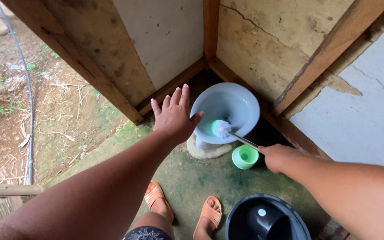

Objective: The person scrubs the inside of a white toilet bowl using a long-handled toilet brush. The person repeatedly dips the brush into a black bucket and scrubs the bowl's interior surfaces.

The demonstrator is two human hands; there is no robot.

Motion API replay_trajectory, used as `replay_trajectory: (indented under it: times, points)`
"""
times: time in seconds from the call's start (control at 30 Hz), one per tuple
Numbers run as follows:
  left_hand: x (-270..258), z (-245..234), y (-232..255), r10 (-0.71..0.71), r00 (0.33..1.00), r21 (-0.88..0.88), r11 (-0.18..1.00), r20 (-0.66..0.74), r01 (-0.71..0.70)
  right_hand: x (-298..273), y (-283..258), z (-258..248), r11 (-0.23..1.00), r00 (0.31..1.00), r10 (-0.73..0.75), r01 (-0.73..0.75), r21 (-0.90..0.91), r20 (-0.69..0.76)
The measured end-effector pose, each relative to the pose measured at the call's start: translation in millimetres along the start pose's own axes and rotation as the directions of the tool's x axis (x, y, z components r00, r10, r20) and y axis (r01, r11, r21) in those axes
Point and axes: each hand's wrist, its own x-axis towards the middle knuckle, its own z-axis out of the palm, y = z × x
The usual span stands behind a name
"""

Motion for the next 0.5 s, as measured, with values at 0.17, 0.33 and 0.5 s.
replay_trajectory:
  times: [0.17, 0.33, 0.5]
  points:
    - [7.7, -3.6, 2.1, 0.031, 0.999, -0.006, 1.0, -0.024, -0.031, -13.7, -2.7, -43.4, 0.998, 1.0, 0.014, -0.014, -0.062, -0.005]
    - [18.0, -4.0, 1.3, 0.097, 0.995, -0.006, 0.995, -0.009, -0.097, -28.7, -4.5, -80.0, 0.996, 0.999, 0.038, -0.04, -0.08, -0.032]
    - [40.1, -14.2, -2.4, 0.19, 0.982, 0.007, 0.982, 0.009, -0.19, -39.4, -12.8, -98.7, 0.988, 0.992, 0.12, -0.125, -0.096, -0.049]
